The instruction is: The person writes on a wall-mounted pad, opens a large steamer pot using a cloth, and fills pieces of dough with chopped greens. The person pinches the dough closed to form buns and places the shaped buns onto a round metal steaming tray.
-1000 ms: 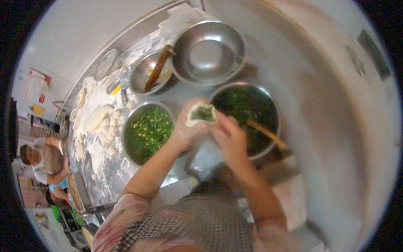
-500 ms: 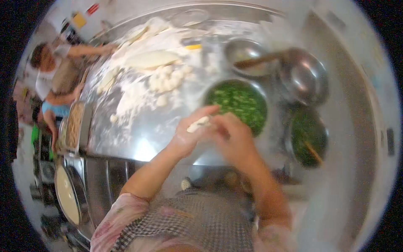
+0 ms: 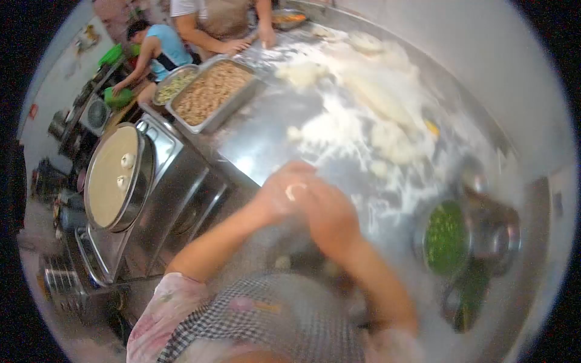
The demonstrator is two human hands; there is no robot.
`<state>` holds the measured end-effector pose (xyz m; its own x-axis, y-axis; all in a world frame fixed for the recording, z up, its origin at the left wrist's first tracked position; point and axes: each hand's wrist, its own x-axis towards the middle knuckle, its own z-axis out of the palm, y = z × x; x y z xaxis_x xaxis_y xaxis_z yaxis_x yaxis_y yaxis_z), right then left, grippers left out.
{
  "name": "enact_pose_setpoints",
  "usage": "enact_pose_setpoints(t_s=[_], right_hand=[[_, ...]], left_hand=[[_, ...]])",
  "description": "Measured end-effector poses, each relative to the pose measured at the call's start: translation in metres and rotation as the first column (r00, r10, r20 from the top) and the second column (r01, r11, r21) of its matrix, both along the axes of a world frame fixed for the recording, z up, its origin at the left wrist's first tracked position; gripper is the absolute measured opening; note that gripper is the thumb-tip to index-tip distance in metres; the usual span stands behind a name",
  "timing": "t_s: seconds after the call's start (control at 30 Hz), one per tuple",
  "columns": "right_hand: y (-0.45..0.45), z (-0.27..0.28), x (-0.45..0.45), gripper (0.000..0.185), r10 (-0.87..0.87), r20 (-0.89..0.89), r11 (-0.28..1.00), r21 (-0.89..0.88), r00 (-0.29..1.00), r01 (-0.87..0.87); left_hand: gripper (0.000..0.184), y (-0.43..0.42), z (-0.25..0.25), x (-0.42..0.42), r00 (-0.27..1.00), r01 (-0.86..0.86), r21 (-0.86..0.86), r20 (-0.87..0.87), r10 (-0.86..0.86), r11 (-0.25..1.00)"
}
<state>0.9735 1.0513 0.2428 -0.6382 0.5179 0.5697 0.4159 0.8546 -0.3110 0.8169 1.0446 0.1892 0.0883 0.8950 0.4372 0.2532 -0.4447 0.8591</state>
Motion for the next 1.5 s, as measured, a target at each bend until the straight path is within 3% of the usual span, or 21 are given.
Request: enact_pose_setpoints(t_s=[0.1,0.17,0.3,0.37,0.47,0.57,0.6,0.67,0.73,0.77,0.83,0.87,0.93,1.13,1.17,1.23,1.27,1.33,1.37,1.43,1.5], right_hand=[[0.006,-0.003,-0.020,0.026,0.081,0.095,0.995,0.049,0.992,-0.085],[0.014,-0.004,-0.031,0.028,0.117,-0.031,0.993,-0.022,0.993,-0.118],[0.035,-0.005,-0.036,0.024,0.071,-0.179,0.964,-0.240,0.981,-0.114],[0.048,-0.028,-0.037,0.019,0.033,-0.235,0.895,-0.426,0.972,-0.133],[0.049,-0.072,-0.043,0.021,-0.113,-0.354,0.504,-0.826,0.929,-0.253],[0.042,-0.115,-0.051,0.029,-0.246,-0.491,0.054,-0.868,0.836,-0.494],[0.044,-0.123,-0.059,0.031,-0.219,-0.509,0.014,-0.855,0.832,-0.519],[0.051,-0.120,-0.072,0.034,-0.201,-0.518,-0.107,-0.832,0.832,-0.544],[0.062,-0.096,-0.084,0.035,-0.238,-0.467,-0.299,-0.799,0.852,-0.522],[0.076,-0.097,-0.091,0.036,-0.034,-0.480,0.037,-0.877,0.877,-0.479],[0.084,-0.057,-0.090,0.031,0.017,-0.412,0.315,-0.863,0.911,-0.395],[0.088,-0.037,-0.089,0.028,0.020,-0.364,0.448,-0.829,0.931,-0.334],[0.097,-0.049,-0.073,0.024,0.031,-0.381,0.473,-0.809,0.924,-0.349],[0.074,-0.070,-0.063,0.013,0.034,-0.443,0.472,-0.783,0.896,-0.405],[0.071,-0.073,-0.066,0.011,0.037,-0.490,0.490,-0.750,0.871,-0.444],[0.080,-0.068,-0.064,0.011,0.153,-0.359,0.631,-0.682,0.921,-0.371],[0.085,-0.065,-0.066,0.012,0.220,-0.295,0.690,-0.627,0.930,-0.362],[0.085,-0.059,-0.071,0.015,0.293,-0.137,0.749,-0.582,0.946,-0.317],[0.085,-0.063,-0.077,0.015,0.356,-0.115,0.793,-0.488,0.928,-0.365],[0.085,-0.070,-0.089,0.017,0.439,-0.051,0.857,-0.276,0.897,-0.435],[0.073,-0.061,-0.108,0.018,0.475,0.068,0.839,-0.336,0.877,-0.428]], left_hand=[[0.027,-0.006,-0.022,-0.016,0.979,-0.160,0.096,-0.111,0.171,0.982],[0.025,-0.008,-0.022,-0.026,0.971,-0.197,-0.043,-0.146,0.189,0.979],[0.026,-0.016,-0.012,-0.036,0.945,-0.143,-0.359,0.227,0.235,0.922],[0.038,-0.019,-0.005,-0.044,0.954,-0.194,-0.375,0.143,0.263,0.906],[0.045,-0.026,-0.004,-0.042,0.923,-0.221,-0.469,0.184,0.339,0.855],[0.052,-0.021,-0.021,-0.025,0.804,-0.381,-0.497,0.239,0.545,0.780],[0.049,-0.015,-0.035,-0.023,0.837,-0.489,-0.315,0.094,0.539,0.814],[0.046,0.020,-0.056,-0.027,0.586,-0.279,-0.607,0.507,0.632,0.744],[0.047,0.008,-0.050,-0.025,0.335,-0.002,-0.675,0.695,0.636,0.738],[0.049,-0.008,-0.010,-0.027,0.283,0.102,-0.631,0.760,0.585,0.769],[0.048,-0.009,-0.007,-0.029,0.200,0.231,-0.531,0.846,0.494,0.815],[0.047,-0.005,-0.011,-0.029,0.179,0.177,-0.504,0.861,0.476,0.845],[0.042,0.000,-0.009,-0.024,0.135,0.055,-0.464,0.881,0.454,0.884],[0.029,0.012,-0.019,-0.016,0.328,-0.359,-0.453,0.758,0.564,0.816],[0.027,0.012,-0.020,-0.015,0.426,-0.417,-0.441,0.677,0.600,0.795],[0.023,0.008,-0.020,-0.021,0.565,-0.571,-0.379,0.463,0.684,0.728],[0.022,0.006,-0.028,-0.025,0.641,-0.718,-0.185,0.200,0.741,0.671],[0.021,-0.001,-0.034,-0.032,0.683,-0.670,-0.235,0.176,0.708,0.705],[0.022,-0.005,-0.036,-0.036,0.652,-0.453,-0.407,0.454,0.606,0.793],[0.025,-0.013,-0.044,-0.046,0.234,0.026,-0.520,0.833,0.501,0.854],[0.027,-0.029,-0.052,-0.057,0.247,0.050,-0.511,0.839,0.485,0.858]])
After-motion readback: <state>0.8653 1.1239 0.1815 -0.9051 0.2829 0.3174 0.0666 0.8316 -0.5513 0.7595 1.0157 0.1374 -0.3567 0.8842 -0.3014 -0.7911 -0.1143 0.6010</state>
